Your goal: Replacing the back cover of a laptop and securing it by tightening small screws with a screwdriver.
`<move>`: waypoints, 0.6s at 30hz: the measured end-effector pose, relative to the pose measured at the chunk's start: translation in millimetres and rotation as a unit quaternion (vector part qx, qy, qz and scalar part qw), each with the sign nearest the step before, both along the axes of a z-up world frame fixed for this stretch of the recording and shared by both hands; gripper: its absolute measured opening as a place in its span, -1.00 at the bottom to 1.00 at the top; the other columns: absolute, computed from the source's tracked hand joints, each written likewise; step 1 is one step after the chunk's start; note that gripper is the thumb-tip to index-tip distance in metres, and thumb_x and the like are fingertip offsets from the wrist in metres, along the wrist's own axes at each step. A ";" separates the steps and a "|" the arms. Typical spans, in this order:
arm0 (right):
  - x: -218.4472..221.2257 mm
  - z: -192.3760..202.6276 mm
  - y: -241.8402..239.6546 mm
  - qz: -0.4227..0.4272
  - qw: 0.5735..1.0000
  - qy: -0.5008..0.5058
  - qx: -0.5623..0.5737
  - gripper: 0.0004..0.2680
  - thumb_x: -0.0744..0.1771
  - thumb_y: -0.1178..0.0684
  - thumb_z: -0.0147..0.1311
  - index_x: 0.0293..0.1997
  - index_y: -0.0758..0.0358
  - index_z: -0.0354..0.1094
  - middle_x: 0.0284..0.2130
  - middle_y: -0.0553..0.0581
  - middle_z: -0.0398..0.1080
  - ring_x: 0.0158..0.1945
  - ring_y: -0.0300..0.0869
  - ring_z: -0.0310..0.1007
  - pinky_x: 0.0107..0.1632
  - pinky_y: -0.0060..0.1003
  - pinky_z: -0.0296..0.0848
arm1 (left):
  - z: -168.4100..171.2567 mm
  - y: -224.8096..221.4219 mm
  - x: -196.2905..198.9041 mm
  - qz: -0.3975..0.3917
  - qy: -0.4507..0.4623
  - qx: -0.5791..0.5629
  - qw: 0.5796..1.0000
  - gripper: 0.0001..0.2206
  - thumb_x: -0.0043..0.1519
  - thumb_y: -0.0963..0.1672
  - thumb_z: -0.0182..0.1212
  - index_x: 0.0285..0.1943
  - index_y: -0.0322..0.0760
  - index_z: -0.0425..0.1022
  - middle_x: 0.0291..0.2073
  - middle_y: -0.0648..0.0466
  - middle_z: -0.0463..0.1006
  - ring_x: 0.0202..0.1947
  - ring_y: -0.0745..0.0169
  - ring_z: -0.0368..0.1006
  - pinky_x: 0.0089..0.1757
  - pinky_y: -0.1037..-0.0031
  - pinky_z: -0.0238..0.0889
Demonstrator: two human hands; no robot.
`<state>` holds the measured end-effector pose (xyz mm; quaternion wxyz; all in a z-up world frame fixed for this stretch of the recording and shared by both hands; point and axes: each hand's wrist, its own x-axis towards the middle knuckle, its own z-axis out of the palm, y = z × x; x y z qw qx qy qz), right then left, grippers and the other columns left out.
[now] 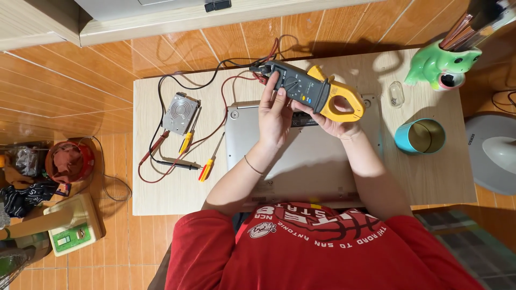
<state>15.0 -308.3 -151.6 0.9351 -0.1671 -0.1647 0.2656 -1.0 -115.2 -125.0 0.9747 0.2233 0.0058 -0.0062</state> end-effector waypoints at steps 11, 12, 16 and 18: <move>16.2 -40.4 2.1 -0.332 0.898 -0.147 -0.247 -0.32 0.34 -0.17 0.31 0.60 0.18 -0.03 0.26 0.14 0.28 0.13 -0.16 0.31 0.15 -0.27 0.40 | 22.0 -21.4 -22.8 -0.035 -0.138 0.266 0.953 -0.39 0.44 -0.18 0.10 0.64 -0.15 -0.09 0.22 0.15 0.46 0.18 0.41 0.44 0.19 0.46 0.36; 16.9 -30.3 2.9 -0.332 0.898 -0.147 -0.248 -0.32 0.34 -0.17 0.31 0.60 0.18 -0.03 0.26 0.14 0.28 0.13 -0.16 0.31 0.15 -0.27 0.40 | 31.0 -18.1 -26.1 -0.036 -0.138 0.265 0.953 -0.39 0.44 -0.18 0.10 0.64 -0.15 -0.09 0.22 0.15 0.46 0.18 0.41 0.44 0.19 0.46 0.36; 18.0 -15.9 -4.3 -0.309 0.920 -0.099 -0.219 -0.36 0.38 -0.42 -0.05 0.54 0.23 -0.05 0.38 0.18 0.25 0.43 -0.05 0.31 0.50 -0.08 0.30 | 46.9 -6.4 -32.8 -0.163 -0.192 0.569 0.783 -0.41 0.35 -0.16 0.16 0.55 -0.22 0.01 -0.42 0.02 0.64 -0.40 0.25 0.65 -0.22 0.49 0.50; 21.4 -20.8 -8.1 -0.290 0.927 -0.065 -0.229 -0.36 0.40 -0.47 -0.18 0.52 0.26 -0.03 0.37 0.22 0.26 0.42 0.00 0.32 0.49 -0.03 0.29 | 43.0 0.7 -27.9 -0.154 -0.272 0.611 0.727 -0.52 0.36 -0.15 0.20 0.48 -0.26 0.24 -0.48 0.01 0.63 -0.46 0.21 0.66 -0.26 0.49 0.52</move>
